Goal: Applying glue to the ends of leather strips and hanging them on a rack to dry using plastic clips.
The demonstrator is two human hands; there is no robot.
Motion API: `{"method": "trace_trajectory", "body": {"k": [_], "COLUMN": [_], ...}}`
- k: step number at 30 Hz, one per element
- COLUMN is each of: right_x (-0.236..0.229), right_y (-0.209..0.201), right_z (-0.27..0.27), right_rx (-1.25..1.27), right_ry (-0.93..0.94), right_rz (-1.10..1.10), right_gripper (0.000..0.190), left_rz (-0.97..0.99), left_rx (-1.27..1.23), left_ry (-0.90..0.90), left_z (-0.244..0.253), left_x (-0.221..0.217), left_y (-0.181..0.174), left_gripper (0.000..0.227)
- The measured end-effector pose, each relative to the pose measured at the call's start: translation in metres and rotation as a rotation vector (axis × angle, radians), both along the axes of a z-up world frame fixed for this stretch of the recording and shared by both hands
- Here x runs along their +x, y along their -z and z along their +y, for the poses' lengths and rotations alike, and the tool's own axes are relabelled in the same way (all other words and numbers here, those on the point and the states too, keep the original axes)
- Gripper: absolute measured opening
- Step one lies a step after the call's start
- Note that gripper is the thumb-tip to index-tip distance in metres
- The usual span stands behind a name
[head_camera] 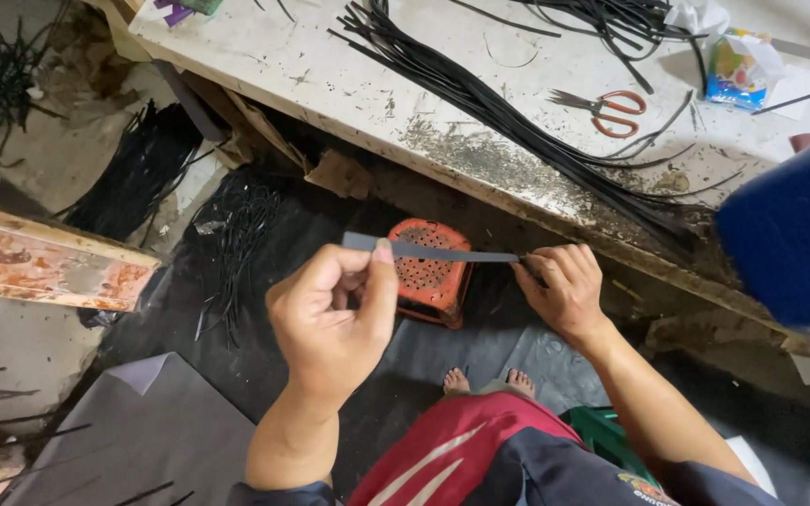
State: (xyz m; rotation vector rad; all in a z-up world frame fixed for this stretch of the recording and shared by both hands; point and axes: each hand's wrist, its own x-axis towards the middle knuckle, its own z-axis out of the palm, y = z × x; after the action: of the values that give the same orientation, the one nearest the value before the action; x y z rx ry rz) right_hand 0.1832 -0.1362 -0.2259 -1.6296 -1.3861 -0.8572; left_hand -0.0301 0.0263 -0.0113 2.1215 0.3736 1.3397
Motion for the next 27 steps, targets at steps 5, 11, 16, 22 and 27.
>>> {"method": "trace_trajectory", "body": {"k": [5, 11, 16, 22, 27], "right_x": [0.003, 0.003, 0.012, 0.017, 0.025], "right_y": [0.012, 0.012, 0.025, 0.029, 0.0], "right_z": [0.008, 0.015, 0.023, 0.034, 0.037], "right_rx": [-0.037, -0.145, -0.142, -0.121, -0.024], "right_ry": [0.03, 0.104, 0.148, 0.163, 0.075], "right_rz": [-0.032, -0.088, -0.091, -0.044, 0.023], "right_gripper": [0.016, 0.021, 0.019, 0.013, 0.019], "left_rz": [-0.009, 0.082, 0.031, 0.057, -0.024], "left_rx": [-0.056, -0.089, -0.14, -0.159, -0.21], "left_ry": [-0.026, -0.082, -0.077, -0.145, -0.248], "left_z": [0.006, -0.001, 0.002, 0.005, 0.009], "left_x": [-0.019, -0.027, -0.033, -0.039, -0.049], "left_y": [-0.006, -0.024, -0.024, -0.024, -0.019], "left_gripper": [0.015, 0.031, 0.02, 0.019, 0.019]}}
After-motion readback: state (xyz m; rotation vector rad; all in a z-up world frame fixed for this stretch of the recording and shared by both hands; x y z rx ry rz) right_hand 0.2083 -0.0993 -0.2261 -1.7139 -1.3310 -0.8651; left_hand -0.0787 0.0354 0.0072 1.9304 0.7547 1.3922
